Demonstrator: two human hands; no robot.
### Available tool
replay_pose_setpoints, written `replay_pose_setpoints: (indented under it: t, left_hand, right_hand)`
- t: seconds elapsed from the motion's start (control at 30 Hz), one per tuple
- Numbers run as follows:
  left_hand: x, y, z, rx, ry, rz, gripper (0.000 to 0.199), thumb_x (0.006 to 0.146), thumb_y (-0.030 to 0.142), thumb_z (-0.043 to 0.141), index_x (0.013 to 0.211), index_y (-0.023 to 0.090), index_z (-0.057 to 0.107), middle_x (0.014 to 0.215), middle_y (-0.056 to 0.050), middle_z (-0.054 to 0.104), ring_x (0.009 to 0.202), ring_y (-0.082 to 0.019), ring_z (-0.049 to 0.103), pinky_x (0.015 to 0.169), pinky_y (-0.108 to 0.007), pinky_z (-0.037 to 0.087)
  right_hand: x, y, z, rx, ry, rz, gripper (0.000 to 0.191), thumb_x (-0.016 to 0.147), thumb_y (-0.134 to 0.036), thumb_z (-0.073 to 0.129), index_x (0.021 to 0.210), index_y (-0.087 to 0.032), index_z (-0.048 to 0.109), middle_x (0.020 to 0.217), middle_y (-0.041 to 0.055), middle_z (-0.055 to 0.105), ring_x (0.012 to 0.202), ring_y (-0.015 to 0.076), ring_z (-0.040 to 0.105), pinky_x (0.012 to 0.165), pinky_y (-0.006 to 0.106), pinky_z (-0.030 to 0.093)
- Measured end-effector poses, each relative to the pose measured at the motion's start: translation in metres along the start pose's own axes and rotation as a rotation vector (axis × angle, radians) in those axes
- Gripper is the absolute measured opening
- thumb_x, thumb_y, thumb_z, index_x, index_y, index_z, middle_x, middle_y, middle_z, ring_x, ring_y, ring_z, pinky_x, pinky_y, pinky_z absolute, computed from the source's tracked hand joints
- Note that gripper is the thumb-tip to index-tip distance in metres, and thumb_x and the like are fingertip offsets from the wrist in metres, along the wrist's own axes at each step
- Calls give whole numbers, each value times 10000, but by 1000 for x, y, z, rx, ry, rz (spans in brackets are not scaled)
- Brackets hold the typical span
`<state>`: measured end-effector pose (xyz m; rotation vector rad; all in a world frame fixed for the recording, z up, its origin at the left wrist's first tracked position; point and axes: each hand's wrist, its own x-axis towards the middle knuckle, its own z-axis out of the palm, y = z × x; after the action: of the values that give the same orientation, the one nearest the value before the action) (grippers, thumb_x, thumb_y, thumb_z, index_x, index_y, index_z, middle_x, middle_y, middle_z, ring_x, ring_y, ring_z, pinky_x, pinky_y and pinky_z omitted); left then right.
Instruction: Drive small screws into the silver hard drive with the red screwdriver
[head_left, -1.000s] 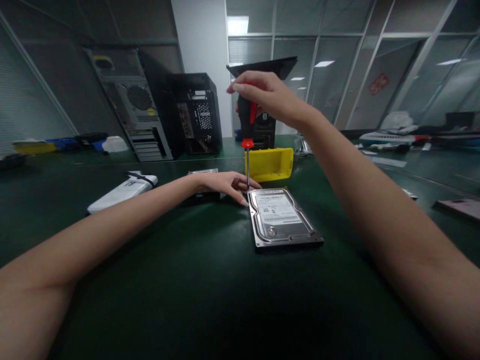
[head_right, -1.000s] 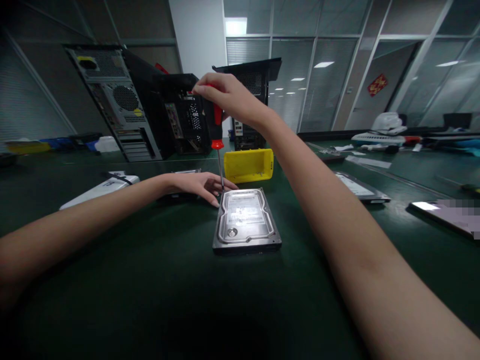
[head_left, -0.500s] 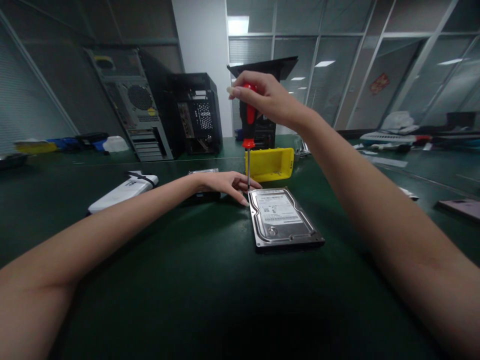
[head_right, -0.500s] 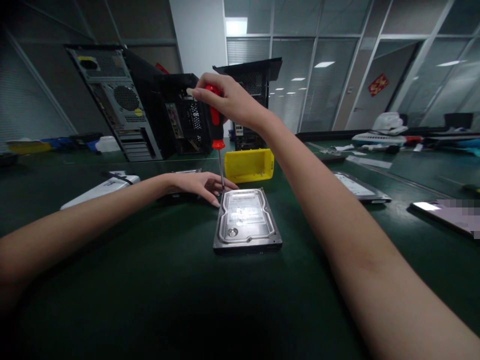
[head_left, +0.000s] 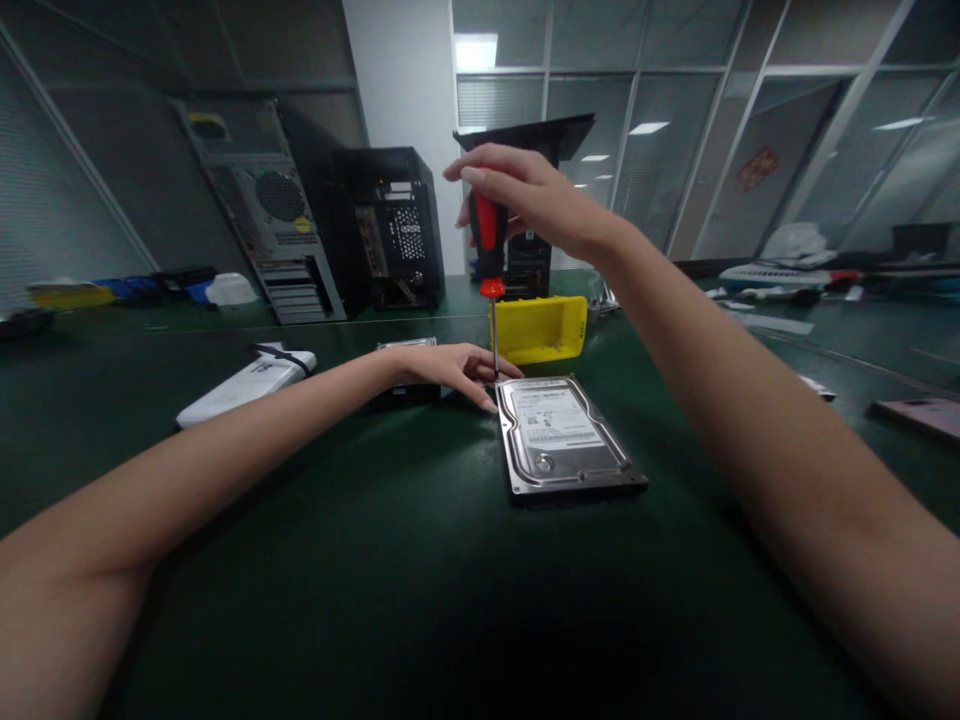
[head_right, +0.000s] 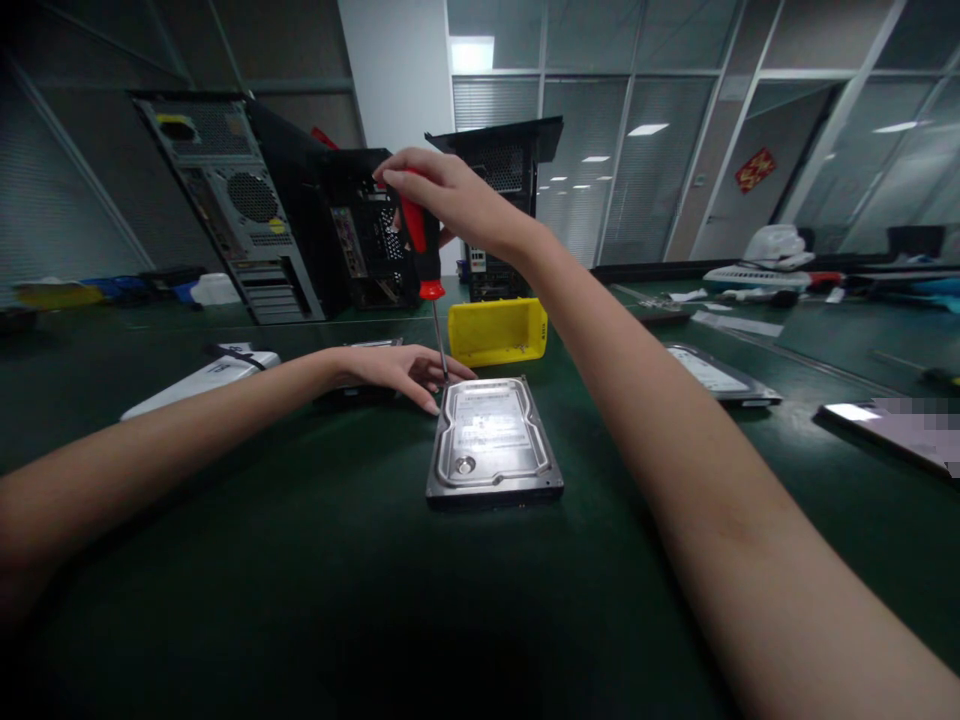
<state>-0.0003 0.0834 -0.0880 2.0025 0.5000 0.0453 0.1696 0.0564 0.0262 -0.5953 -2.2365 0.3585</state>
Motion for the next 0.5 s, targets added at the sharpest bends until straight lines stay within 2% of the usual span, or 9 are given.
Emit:
replay_pose_setpoints:
  t: [0.07, 0.17, 0.27, 0.37, 0.5]
  left_hand:
    - [0, 1, 1, 0, 7, -5, 651, 694, 161, 718, 1285, 224, 453, 1327, -62, 500, 1199, -184, 484, 1019, -341, 358]
    - [0, 1, 1, -16, -5, -4, 651, 694, 150, 716, 1285, 224, 453, 1332, -63, 495, 1204, -185, 481, 1023, -340, 357]
    - [0, -1, 0, -29, -23, 2, 649, 700, 159, 714, 1287, 234, 449, 1339, -56, 489, 1209, -188, 478, 1028, -345, 359]
    - [1, -1, -1, -31, -26, 4, 649, 704, 162, 712, 1291, 232, 445, 1342, -57, 484, 1210, -187, 477, 1029, -342, 361]
    - [0, 0, -1, -17, -16, -1, 664, 697, 158, 714, 1297, 226, 439, 1340, -63, 486, 1208, -188, 476, 1025, -344, 358]
  right_hand:
    - [1, 4, 2, -30, 45, -34, 222, 925, -289, 394, 1092, -168, 476, 859, 24, 554, 698, 92, 545, 513, 173, 436]
    - [4, 10, 3, -83, 122, -101, 140, 897, -273, 481, 938, -140, 494, 826, 8, 505, 684, 50, 471, 576, 144, 414]
    - [4, 11, 2, -89, 136, -101, 207, 914, -300, 455, 857, -105, 495, 767, 10, 488, 639, 41, 450, 554, 146, 401]
    - [3, 8, 1, -40, 110, -52, 234, 937, -258, 325, 879, -123, 507, 768, 24, 500, 640, 73, 499, 475, 157, 395]
    - [1, 0, 0, 31, 33, 11, 277, 883, -131, 241, 966, -157, 504, 861, 39, 569, 706, 115, 577, 528, 204, 454]
